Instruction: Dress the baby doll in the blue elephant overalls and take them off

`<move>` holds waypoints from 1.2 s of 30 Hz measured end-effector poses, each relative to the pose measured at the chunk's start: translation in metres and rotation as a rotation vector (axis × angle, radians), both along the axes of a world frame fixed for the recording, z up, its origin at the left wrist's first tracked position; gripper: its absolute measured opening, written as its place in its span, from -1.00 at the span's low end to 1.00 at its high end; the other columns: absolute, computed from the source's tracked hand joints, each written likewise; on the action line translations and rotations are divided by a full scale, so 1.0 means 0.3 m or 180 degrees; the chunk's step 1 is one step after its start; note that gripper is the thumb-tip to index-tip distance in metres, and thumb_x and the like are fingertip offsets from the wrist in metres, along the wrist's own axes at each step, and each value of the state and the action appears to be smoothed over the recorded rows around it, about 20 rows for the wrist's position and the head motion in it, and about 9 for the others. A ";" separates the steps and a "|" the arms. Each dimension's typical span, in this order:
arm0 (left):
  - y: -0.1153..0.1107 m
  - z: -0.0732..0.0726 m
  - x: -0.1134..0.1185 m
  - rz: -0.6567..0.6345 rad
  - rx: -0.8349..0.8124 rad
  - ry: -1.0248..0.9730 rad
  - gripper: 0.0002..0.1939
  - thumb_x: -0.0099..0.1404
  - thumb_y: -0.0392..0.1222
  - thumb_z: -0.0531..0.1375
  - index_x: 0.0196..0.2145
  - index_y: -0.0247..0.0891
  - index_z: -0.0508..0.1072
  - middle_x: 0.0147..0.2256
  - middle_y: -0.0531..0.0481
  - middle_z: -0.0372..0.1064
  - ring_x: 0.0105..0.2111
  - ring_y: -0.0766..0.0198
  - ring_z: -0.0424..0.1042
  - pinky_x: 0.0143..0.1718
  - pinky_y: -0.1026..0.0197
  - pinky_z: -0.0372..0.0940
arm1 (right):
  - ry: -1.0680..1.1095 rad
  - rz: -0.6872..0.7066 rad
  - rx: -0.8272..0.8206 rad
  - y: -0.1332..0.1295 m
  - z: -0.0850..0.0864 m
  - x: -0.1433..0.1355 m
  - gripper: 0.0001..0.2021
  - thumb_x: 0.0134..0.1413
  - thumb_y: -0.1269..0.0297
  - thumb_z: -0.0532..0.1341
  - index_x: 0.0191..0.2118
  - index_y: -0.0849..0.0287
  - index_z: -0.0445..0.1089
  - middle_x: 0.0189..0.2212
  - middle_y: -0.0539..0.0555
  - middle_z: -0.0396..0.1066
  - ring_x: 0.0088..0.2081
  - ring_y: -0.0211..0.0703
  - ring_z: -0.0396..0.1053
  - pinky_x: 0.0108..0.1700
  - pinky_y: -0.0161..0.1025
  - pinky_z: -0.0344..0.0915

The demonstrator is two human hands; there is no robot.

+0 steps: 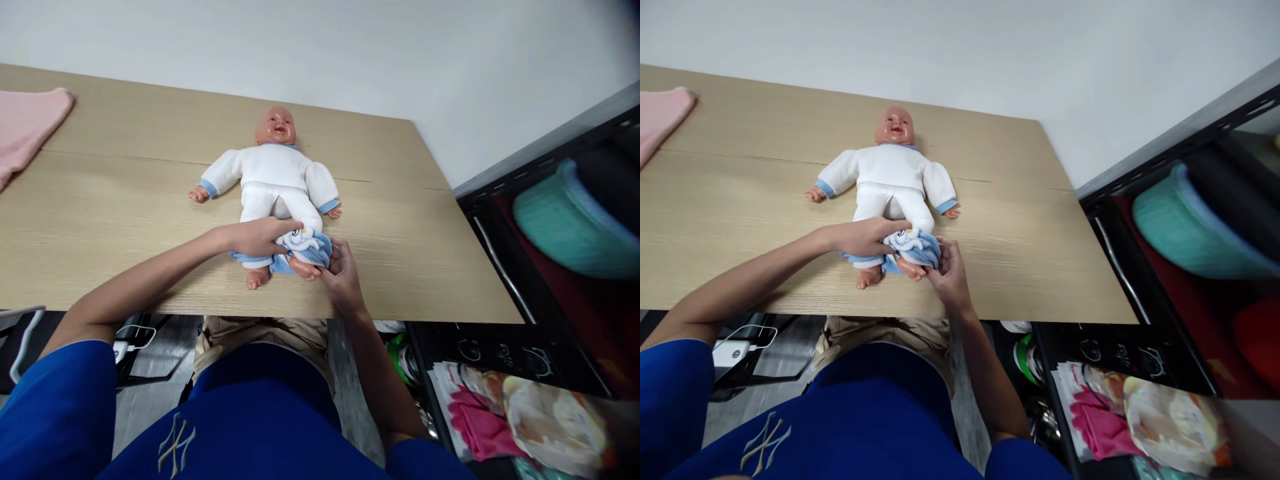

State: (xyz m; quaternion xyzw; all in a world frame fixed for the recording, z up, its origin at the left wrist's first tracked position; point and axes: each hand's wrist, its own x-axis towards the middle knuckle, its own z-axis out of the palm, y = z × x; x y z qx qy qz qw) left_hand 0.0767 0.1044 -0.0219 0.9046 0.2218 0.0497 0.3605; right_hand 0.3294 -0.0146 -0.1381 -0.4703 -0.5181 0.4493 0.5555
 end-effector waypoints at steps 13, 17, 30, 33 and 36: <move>0.024 -0.033 0.002 -0.0021 -0.0266 -0.0370 -0.87 0.36 -0.10 0.30 -0.24 -0.20 0.52 -0.37 0.06 0.48 -0.37 0.24 0.38 -0.25 0.16 0.23 | -0.1416 0.1910 -0.0170 0.284 0.216 0.198 -0.48 0.11 -0.12 0.71 0.06 0.05 0.73 0.02 0.12 0.75 0.11 0.23 0.65 0.21 0.07 0.55; 0.034 -0.039 0.001 0.0115 -0.0265 -0.0411 -0.85 0.35 -0.09 0.34 -0.28 -0.21 0.52 -0.36 0.04 0.53 -0.39 0.24 0.40 -0.27 0.16 0.22 | -0.1315 0.2276 -0.0248 0.345 0.190 0.213 -0.41 0.10 -0.15 0.72 0.11 0.06 0.70 0.03 0.11 0.72 0.08 0.17 0.63 0.16 0.00 0.54; -0.017 0.102 -0.079 0.0939 0.0115 0.0007 -0.46 0.44 0.25 0.42 0.08 -0.25 0.57 -0.20 -0.07 0.57 -0.27 0.13 0.49 -0.20 0.12 0.27 | -0.0914 0.1851 0.0059 0.312 0.135 0.193 -0.48 0.50 -0.39 0.38 -0.09 0.03 0.50 -0.28 -0.02 0.38 -0.26 -0.10 0.32 -0.18 -0.16 0.36; -0.002 0.130 -0.179 0.1128 0.0147 0.0230 -0.53 0.41 0.17 0.46 0.07 -0.22 0.61 -0.30 0.00 0.53 -0.34 0.16 0.46 -0.24 0.14 0.23 | -0.0980 0.1316 0.0243 0.336 0.129 0.159 -0.44 0.52 -0.45 0.32 -0.09 0.02 0.51 -0.24 0.01 0.43 -0.18 -0.05 0.36 -0.01 -0.10 0.44; 0.028 0.122 -0.258 0.0954 -0.0144 0.0244 -0.62 0.42 0.19 0.49 -0.11 -0.16 0.66 -0.36 0.02 0.46 -0.40 0.18 0.40 -0.25 0.12 0.25 | -0.0897 0.0913 0.0199 0.374 0.125 0.132 -0.38 0.44 -0.54 0.33 -0.14 0.00 0.51 -0.26 0.00 0.43 -0.13 0.01 0.39 0.13 -0.05 0.47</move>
